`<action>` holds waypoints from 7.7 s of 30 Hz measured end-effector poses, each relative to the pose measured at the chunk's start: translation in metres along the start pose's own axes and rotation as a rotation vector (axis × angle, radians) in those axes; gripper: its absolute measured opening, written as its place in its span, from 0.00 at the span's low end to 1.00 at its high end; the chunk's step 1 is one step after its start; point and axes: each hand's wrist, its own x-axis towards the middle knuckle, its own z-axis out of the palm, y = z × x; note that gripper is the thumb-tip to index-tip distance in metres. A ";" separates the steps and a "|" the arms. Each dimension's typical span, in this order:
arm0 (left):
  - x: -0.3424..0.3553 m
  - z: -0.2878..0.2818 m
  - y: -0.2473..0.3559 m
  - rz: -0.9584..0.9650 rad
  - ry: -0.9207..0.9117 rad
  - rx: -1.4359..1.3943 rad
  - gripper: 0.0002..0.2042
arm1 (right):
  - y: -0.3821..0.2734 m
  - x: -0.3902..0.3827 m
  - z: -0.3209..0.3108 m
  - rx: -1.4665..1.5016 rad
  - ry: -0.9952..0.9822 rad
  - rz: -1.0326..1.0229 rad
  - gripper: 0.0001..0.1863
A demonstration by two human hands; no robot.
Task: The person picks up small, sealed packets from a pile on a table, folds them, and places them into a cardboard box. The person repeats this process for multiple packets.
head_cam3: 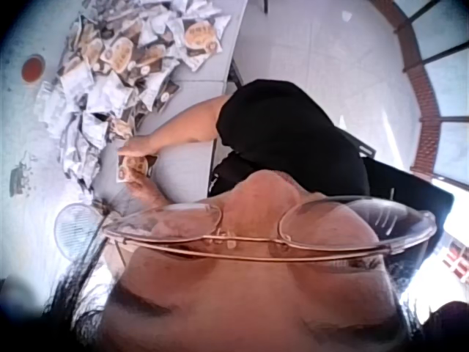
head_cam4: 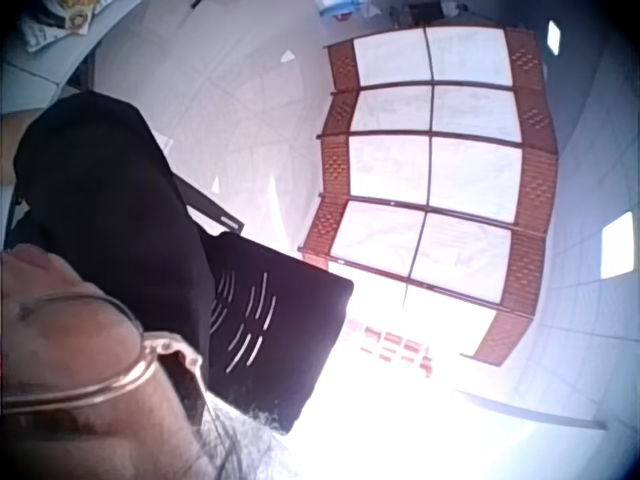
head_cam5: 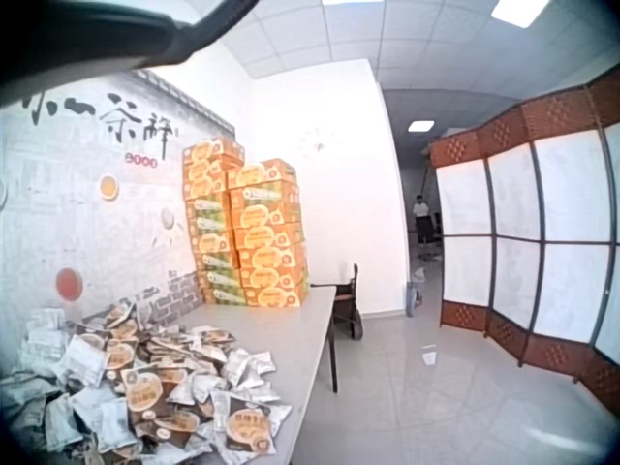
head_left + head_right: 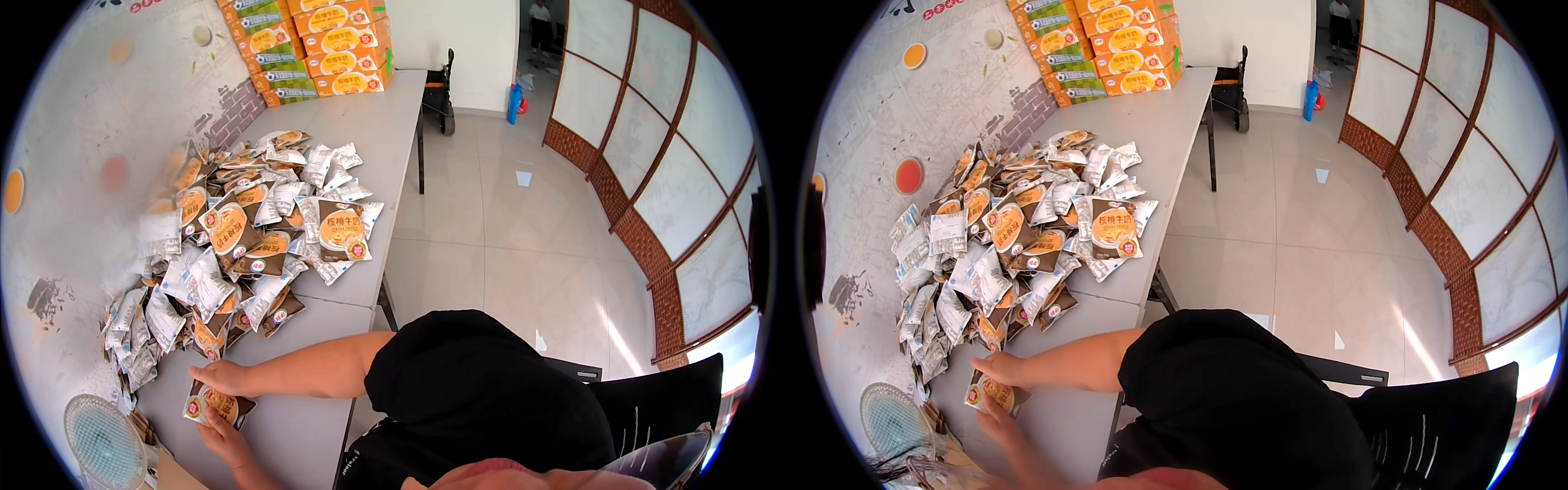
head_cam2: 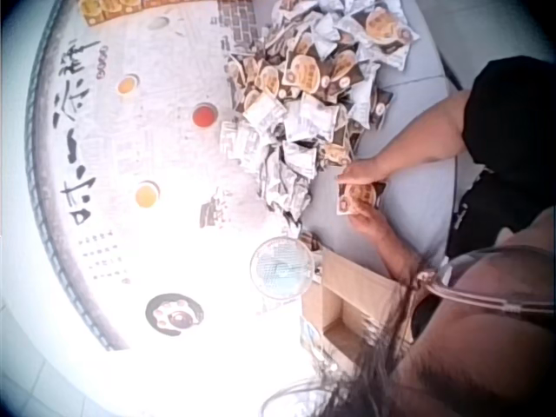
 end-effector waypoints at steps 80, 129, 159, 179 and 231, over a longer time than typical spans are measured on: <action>0.006 -0.019 0.041 -0.053 0.438 -0.270 0.23 | -0.018 -0.030 0.016 -0.862 -0.508 -0.334 0.21; 0.016 -0.027 0.030 -0.281 0.146 -0.026 0.16 | -0.024 -0.029 0.012 -0.881 -0.417 -0.167 0.25; 0.000 0.007 0.072 -0.471 0.325 -0.438 0.30 | -0.010 -0.008 0.011 -0.369 0.039 -0.043 0.31; -0.010 0.018 0.073 -0.289 0.321 -0.034 0.17 | -0.018 -0.006 0.003 -0.311 0.016 -0.007 0.29; -0.002 0.005 0.068 -0.496 0.340 -0.378 0.25 | -0.029 -0.013 0.002 -0.370 -0.187 0.076 0.29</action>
